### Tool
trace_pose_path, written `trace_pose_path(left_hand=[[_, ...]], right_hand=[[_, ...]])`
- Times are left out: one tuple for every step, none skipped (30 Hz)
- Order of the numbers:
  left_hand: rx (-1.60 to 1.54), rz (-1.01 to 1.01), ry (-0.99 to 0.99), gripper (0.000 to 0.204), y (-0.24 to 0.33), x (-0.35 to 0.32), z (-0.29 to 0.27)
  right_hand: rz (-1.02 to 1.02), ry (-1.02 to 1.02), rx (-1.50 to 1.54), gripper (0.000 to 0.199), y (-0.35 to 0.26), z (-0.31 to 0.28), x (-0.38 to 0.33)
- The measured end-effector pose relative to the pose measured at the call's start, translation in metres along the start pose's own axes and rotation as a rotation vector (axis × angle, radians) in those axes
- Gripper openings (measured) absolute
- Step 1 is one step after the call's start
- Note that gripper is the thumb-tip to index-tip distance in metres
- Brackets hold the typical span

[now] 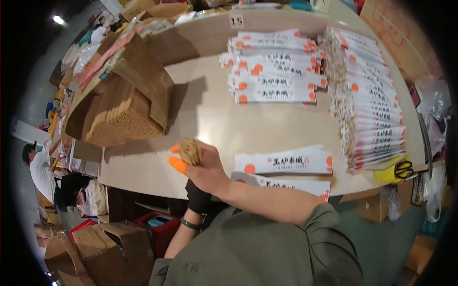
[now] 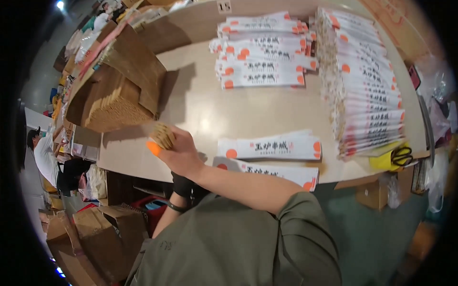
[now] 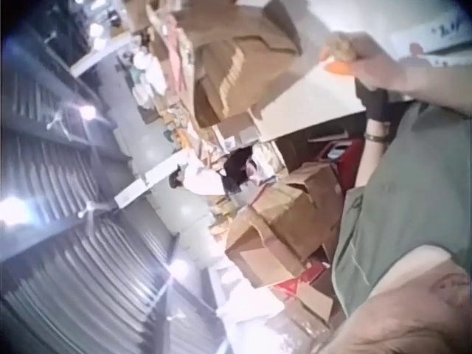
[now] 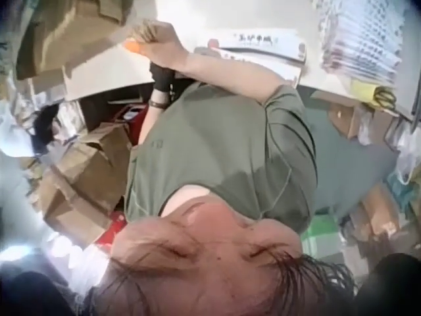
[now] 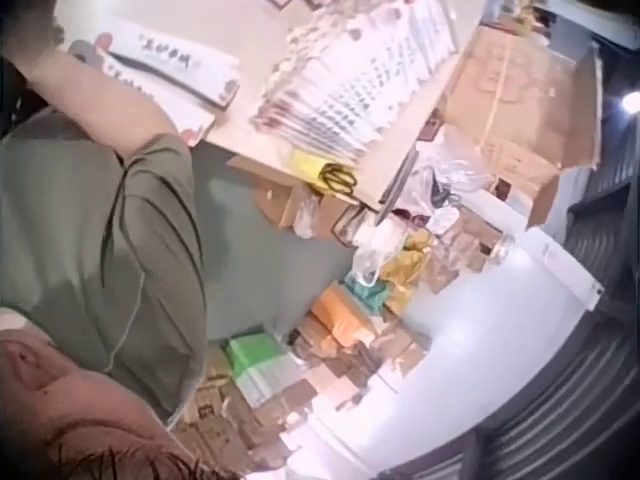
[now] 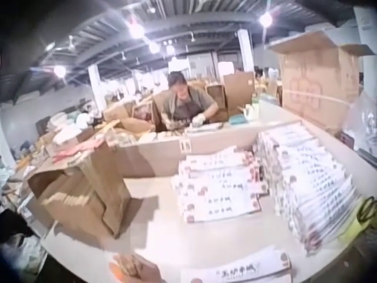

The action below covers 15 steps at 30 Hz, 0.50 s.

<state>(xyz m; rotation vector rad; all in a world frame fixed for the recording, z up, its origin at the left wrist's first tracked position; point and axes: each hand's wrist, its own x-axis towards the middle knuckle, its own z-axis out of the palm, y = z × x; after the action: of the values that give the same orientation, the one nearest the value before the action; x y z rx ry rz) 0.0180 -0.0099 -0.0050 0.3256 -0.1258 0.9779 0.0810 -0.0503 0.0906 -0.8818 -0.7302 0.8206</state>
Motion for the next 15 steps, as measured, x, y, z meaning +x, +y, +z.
trace_pose_path(left_hand=[[0.259, -0.105, 0.050, 0.027, 0.003, 0.002, 0.007], [0.514, -0.210, 0.101, 0.024, 0.010, -0.001, 0.011], [0.773, -0.310, 0.156, 0.023, 0.020, -0.003, 0.013], [1.017, -0.429, 0.205, 0.025, 0.027, -0.009, 0.009], [1.262, -0.558, 0.253, 0.030, 0.033, -0.016, 0.007], [1.074, -0.527, 0.294, 0.026, 0.038, -0.019, 0.007], [0.886, -0.477, 0.326, 0.024, 0.041, -0.020, 0.006], [1.008, -0.395, 0.379, 0.022, 0.039, -0.017, 0.014], [0.999, -0.391, 0.395, 0.022, 0.039, -0.017, 0.012], [1.066, -0.394, 0.405, 0.021, 0.041, -0.018, 0.009], [1.135, -0.397, 0.413, 0.021, 0.042, -0.018, 0.006], [1.096, -0.439, 0.419, 0.020, 0.039, -0.019, 0.002], [1.194, -0.491, 0.472, 0.021, 0.025, -0.014, 0.025], [1.148, -0.537, 0.515, 0.020, 0.014, -0.017, 0.026], [1.102, -0.578, 0.557, 0.020, 0.008, -0.022, 0.027]], right_hand=[[-0.037, 0.028, 0.033, 0.033, -0.004, 0.003, 0.004], [-0.051, 0.037, 0.027, 0.034, -0.014, 0.002, 0.008], [-0.063, 0.033, 0.029, 0.035, -0.021, -0.001, 0.013], [-0.163, 0.125, -0.377, 0.037, -0.021, -0.021, 0.014], [-0.262, 0.201, -0.782, 0.039, -0.027, -0.046, 0.006], [-0.254, 0.061, -0.981, 0.039, -0.042, -0.073, -0.008], [-0.263, -0.094, -1.176, 0.040, -0.055, -0.103, -0.015], [-0.234, -0.177, -1.232, 0.037, -0.058, -0.128, -0.030], [-0.204, -0.259, -1.283, 0.035, -0.057, -0.144, -0.048], [-0.195, -0.278, -1.279, 0.035, -0.056, -0.153, -0.055], [-0.184, -0.414, -1.390, 0.033, -0.056, -0.161, -0.059], [-0.173, -0.549, -1.499, 0.030, -0.055, -0.162, -0.063], [-0.172, -0.558, -1.496, 0.030, -0.053, -0.160, -0.064], [-0.154, -0.564, -1.545, 0.030, -0.051, -0.156, -0.064], [-0.141, -0.572, -1.594, 0.029, -0.051, -0.155, -0.064]])
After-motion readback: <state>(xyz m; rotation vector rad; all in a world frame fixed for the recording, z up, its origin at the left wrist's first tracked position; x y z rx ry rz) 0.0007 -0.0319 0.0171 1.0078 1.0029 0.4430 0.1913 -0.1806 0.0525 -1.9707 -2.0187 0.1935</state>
